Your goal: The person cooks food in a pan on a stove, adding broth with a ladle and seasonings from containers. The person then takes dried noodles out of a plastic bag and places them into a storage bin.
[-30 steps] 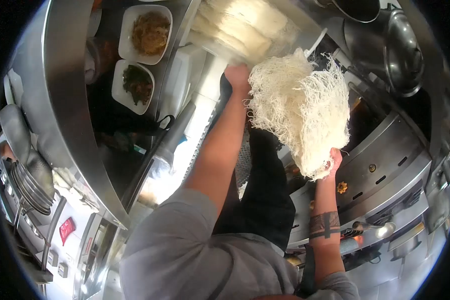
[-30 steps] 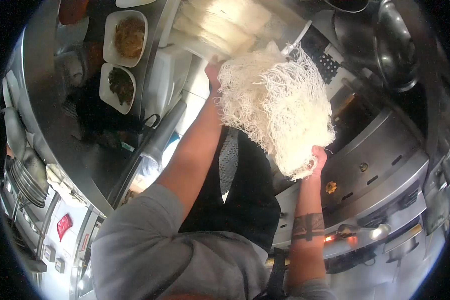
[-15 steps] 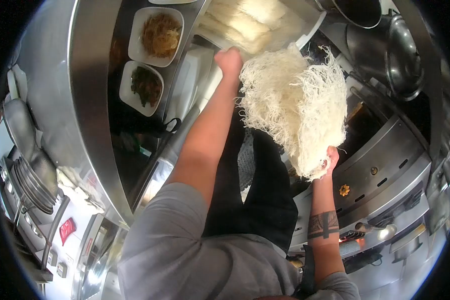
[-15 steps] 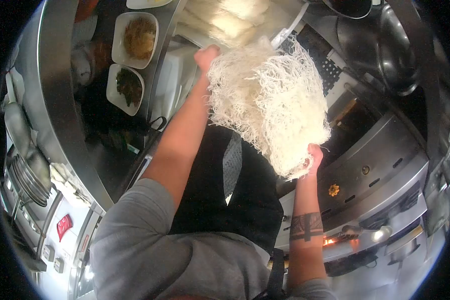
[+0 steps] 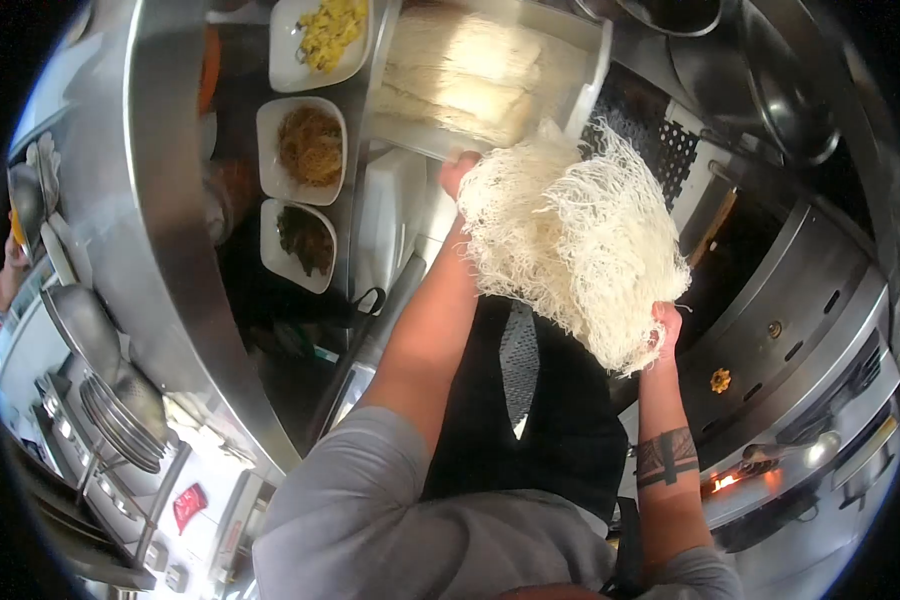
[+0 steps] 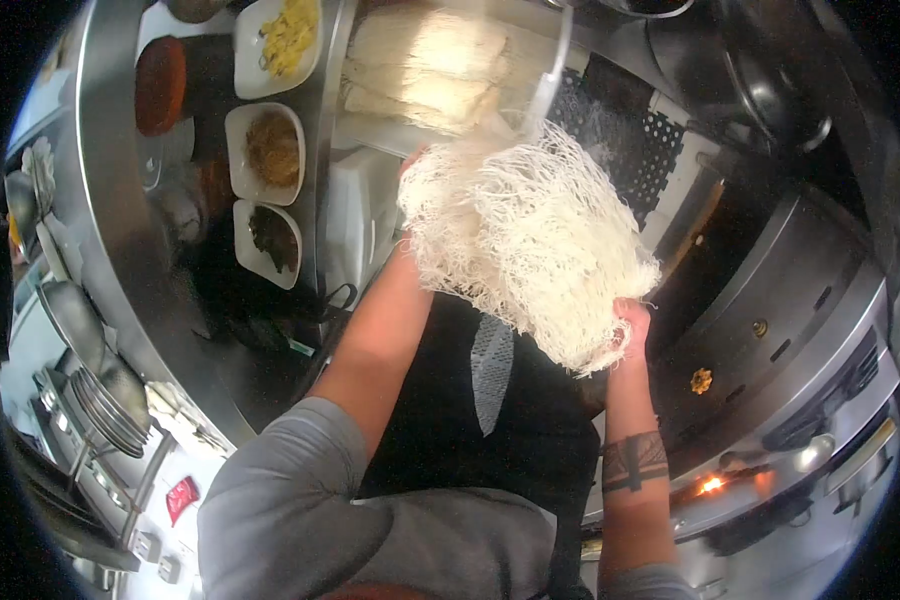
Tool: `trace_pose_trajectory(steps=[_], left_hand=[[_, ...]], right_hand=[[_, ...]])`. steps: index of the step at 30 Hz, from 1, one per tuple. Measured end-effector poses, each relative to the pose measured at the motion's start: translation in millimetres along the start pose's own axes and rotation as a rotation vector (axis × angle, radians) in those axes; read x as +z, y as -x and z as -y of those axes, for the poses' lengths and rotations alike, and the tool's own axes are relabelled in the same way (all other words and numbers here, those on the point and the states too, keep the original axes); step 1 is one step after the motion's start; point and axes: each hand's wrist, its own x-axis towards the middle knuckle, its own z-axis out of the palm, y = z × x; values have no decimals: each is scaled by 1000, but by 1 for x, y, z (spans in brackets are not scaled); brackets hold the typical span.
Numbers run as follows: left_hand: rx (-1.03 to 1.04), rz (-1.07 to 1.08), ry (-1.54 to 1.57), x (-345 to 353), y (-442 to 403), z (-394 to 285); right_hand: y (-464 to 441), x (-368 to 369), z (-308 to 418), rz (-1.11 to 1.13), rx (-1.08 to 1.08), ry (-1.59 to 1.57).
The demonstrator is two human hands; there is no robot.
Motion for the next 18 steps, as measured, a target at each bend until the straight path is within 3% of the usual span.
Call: trace_pose_trajectory(steps=[4,5,7,8,10,16,18], left_hand=[[-48,-22,-67,-22,-30,4],[57,130,-253,-61,-74,25],[154,289,-461,-71,-86,18],[167,52,-619,-36,-60,-11],[182,-188,-784,-21,-46,-28],[180,-175,-619,-51,-90,-45],[-36,-186,-149,-52,-108,-49]], right_hand=[[-2,-3,-4,17,48,-119],[-1,3,-3,-19,59,-140],[-6,-26,-12,-69,87,-126],[-6,-27,-15,-76,91,-147],[-5,-21,-15,-54,98,-184],[-1,-25,-27,-151,71,-156],[3,-17,-21,-143,89,-136]])
